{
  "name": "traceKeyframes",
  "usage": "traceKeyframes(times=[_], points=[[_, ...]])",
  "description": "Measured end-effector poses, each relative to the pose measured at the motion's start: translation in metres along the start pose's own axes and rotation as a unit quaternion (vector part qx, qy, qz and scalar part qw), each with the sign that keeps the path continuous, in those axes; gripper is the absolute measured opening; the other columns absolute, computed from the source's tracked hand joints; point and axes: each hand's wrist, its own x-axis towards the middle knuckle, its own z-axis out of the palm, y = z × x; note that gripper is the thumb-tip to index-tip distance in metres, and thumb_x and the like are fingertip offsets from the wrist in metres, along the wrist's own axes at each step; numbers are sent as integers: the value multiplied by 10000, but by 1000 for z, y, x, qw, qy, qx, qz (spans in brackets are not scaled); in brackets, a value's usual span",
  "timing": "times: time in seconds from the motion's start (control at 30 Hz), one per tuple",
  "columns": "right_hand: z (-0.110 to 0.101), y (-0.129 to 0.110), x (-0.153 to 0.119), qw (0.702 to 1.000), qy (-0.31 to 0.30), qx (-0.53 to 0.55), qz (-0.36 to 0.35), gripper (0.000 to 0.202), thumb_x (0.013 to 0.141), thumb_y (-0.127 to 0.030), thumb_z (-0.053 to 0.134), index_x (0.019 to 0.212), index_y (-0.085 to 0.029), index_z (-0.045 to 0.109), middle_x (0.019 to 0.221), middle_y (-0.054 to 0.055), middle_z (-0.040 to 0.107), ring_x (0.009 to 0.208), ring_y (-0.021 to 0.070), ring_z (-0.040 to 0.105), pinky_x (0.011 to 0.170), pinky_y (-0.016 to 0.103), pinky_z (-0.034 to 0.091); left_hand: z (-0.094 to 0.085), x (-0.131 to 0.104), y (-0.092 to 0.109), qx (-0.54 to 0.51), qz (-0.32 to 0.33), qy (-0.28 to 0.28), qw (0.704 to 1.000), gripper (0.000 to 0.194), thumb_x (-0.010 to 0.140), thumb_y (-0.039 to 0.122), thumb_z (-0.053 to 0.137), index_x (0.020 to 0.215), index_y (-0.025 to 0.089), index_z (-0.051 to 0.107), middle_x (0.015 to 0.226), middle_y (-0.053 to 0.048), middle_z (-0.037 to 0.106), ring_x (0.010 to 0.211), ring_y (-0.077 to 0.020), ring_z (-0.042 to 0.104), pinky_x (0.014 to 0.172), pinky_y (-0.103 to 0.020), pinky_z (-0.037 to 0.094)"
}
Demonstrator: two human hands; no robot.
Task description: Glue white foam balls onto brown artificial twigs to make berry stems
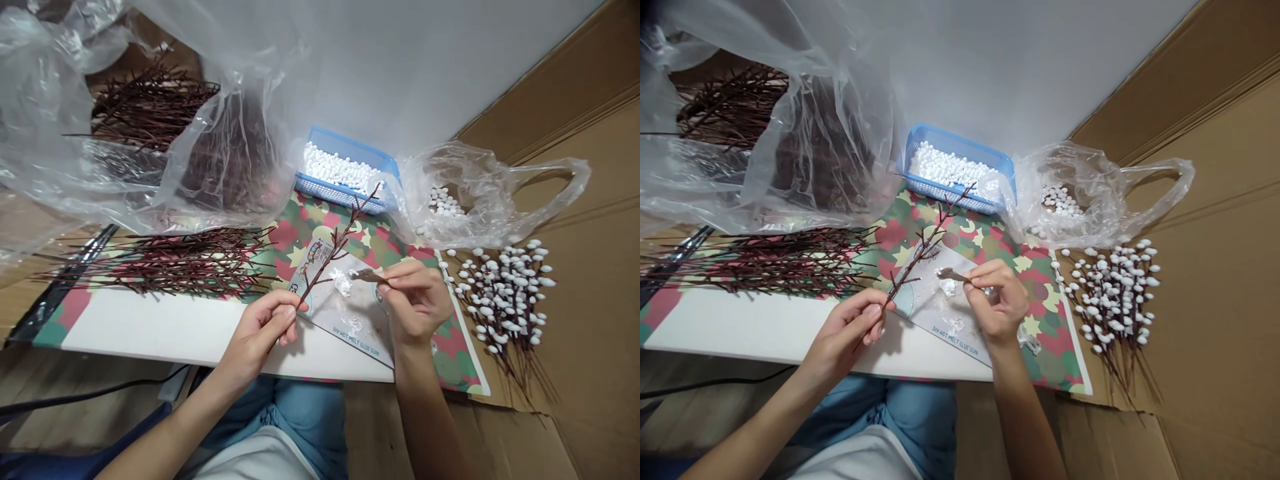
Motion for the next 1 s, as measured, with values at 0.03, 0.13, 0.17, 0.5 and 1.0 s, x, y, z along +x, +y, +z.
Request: traceKeyframes(times=[0.03, 0.13, 0.17, 0.5, 1.0], points=[[-1, 0, 2, 1000, 17, -11, -3, 183, 740, -81, 611, 729, -253, 552, 671, -13, 602, 632, 170, 600, 568, 342, 470, 0, 0, 0, 2, -1, -2, 1000, 260, 842, 402, 650, 906, 156, 705, 581, 3, 569, 527, -92, 438, 503, -200, 335], [-1, -2, 10, 997, 64, -51, -2, 181, 736, -104, 618, 698, -254, 525, 650, -3, 578, 632, 185, 596, 566, 364, 479, -1, -1, 0, 16, -3, -5, 1000, 264, 847, 404, 641, 894, 152, 704, 560, 4, 557, 524, -96, 430, 505, -206, 326], [-1, -3, 12, 996, 71, -57, -6, 182, 730, -106, 621, 694, -254, 520, 651, -1, 579, 634, 187, 598, 566, 367, 484, -1, -1, 0, 21, -4, -5, 1000, 267, 847, 407, 640, 889, 151, 703, 555, 4, 555, 522, -98, 429, 504, -208, 324], [-4, 7, 10, 996, 2, -63, -58, 205, 752, -55, 613, 757, -254, 563, 724, -4, 637, 677, 172, 626, 552, 333, 489, -2, 1, 0, 8, -16, -11, 1000, 272, 825, 413, 660, 864, 146, 695, 531, 14, 535, 506, -95, 415, 494, -203, 318], [-9, 10, 20, 993, 37, -72, -81, 190, 738, -58, 620, 732, -241, 572, 706, -10, 647, 656, 172, 628, 549, 322, 489, -1, 1, 5, -7, -37, -23, 999, 335, 774, 471, 699, 783, 138, 665, 487, 34, 476, 476, -74, 328, 471, -201, 234]])
